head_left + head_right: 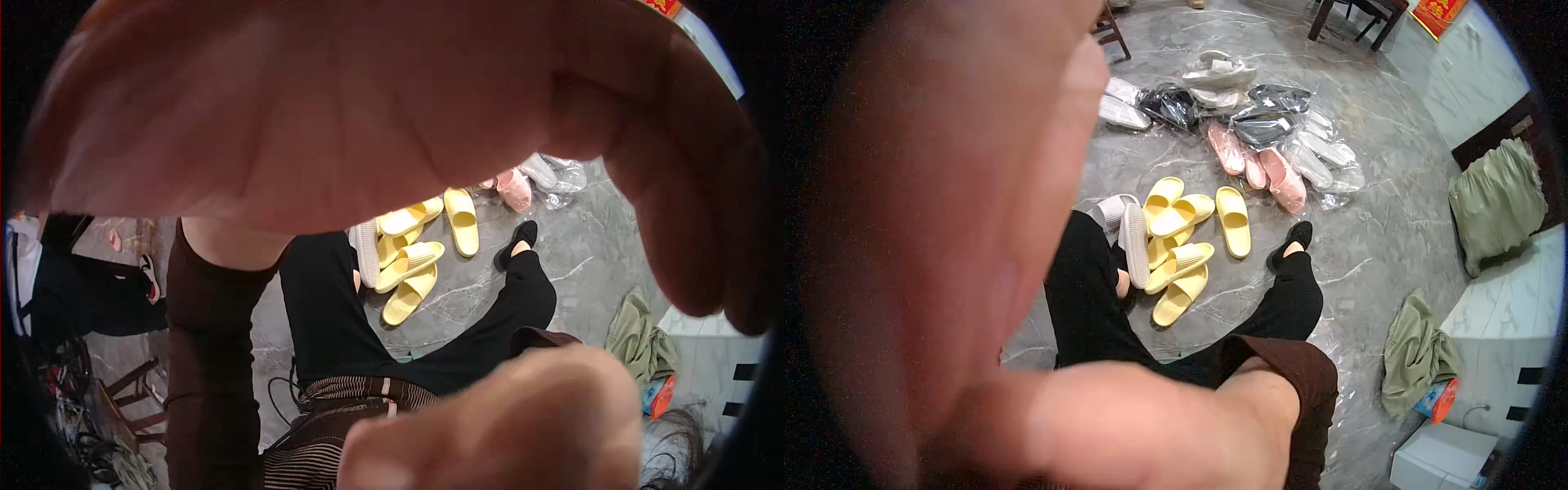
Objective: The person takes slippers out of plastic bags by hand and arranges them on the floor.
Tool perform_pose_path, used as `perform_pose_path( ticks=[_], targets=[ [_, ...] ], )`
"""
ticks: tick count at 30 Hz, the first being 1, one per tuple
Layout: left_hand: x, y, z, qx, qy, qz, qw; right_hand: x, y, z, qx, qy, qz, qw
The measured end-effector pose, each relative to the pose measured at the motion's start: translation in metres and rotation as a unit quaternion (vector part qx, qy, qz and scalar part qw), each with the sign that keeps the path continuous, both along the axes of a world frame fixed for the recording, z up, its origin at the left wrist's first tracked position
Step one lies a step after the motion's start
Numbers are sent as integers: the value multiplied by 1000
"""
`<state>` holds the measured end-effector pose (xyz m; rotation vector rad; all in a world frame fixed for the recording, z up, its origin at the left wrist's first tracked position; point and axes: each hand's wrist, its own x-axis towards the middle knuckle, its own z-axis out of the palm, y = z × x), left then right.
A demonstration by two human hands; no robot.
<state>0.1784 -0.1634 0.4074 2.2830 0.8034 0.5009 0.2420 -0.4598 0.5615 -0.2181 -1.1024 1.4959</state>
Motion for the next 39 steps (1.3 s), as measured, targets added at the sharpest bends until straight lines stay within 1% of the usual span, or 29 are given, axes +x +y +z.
perform_pose_path(
  ticks=[6,12,17,20,22,24,26,27,29,30,31,32,34,35,36,37,38,39],
  targets=[
    [-18,44,-13,-10,12,83,996,16,-16,5,112,0,-48,993],
    [-46,59,-14,-41,-1,120,992,33,-43,22,254,19,-89,963],
    [-74,40,-3,-78,-41,97,991,31,-57,35,327,55,-64,941],
    [-93,18,15,-105,-71,63,990,28,-60,45,359,99,-13,928],
    [-105,1,27,-127,-88,36,987,34,-61,48,372,104,17,922],
    [-114,-17,38,-147,-104,9,984,52,-68,41,393,25,35,919],
    [-120,-37,52,-168,-118,-26,978,82,-76,30,449,-148,83,877],
    [-122,-47,63,-178,-131,-49,974,105,-92,17,492,-73,-46,866],
    [-120,-69,81,-199,-149,-102,963,121,-100,13,515,5,-188,836],
    [-118,-79,86,-213,-152,-126,957,129,-83,31,342,-3,-209,916],
    [-114,-89,95,-228,-162,-160,947,136,-66,38,274,-24,-193,942],
    [-109,-99,102,-243,-171,-193,935,146,-48,36,254,-70,-165,951],
    [-100,-116,118,-267,-186,-255,911,170,-14,17,187,-153,-149,959],
    [-97,-120,123,-276,-191,-275,901,177,-9,-6,106,-179,-323,923],
    [-94,-121,126,-285,-195,-291,892,185,1,-32,23,-199,-484,852],
    [-93,-116,126,-297,-199,-301,884,189,27,-70,19,-198,-484,852],
    [-92,-103,122,-311,-201,-307,877,187,60,-115,22,109,-259,959],
    [-92,-79,113,-326,-203,-317,867,185,62,-138,-49,-48,-413,908]
  ],
)
